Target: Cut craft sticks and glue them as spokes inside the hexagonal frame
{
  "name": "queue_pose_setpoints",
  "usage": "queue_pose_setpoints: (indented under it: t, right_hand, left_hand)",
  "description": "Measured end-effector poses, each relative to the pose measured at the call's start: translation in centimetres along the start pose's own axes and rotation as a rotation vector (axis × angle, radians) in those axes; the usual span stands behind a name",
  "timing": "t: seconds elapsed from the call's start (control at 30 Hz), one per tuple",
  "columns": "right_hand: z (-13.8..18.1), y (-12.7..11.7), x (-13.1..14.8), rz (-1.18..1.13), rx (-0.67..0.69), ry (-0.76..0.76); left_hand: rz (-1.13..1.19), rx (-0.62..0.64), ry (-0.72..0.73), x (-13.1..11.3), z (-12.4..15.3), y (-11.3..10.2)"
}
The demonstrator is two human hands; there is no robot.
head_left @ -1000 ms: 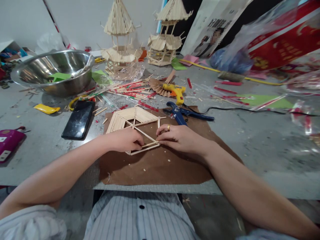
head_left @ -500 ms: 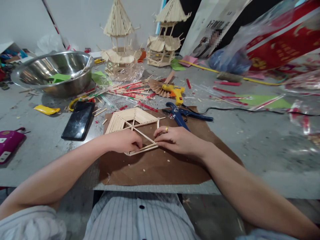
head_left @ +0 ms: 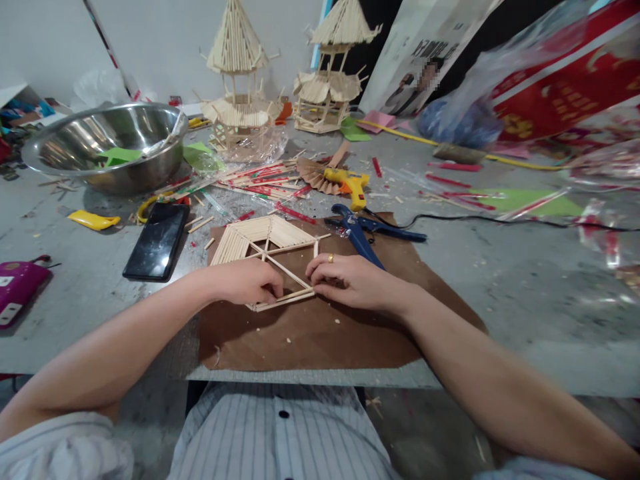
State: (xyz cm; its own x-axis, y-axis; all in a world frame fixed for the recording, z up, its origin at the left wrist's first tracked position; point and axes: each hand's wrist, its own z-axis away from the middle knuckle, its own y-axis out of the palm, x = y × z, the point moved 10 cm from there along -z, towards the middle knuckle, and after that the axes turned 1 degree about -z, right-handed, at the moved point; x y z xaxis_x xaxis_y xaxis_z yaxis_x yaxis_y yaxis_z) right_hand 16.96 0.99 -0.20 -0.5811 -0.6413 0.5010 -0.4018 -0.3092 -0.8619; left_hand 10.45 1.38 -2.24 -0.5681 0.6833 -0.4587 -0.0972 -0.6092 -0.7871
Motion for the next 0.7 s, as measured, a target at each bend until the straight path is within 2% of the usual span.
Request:
queue_pose_setpoints:
  t: [0.7]
  right_hand:
    - [-0.09, 0.42, 0.13, 0.015, 0.042, 0.003]
  left_hand:
    - [-0.017, 0.003, -0.022, 0.23, 0.0, -0.05]
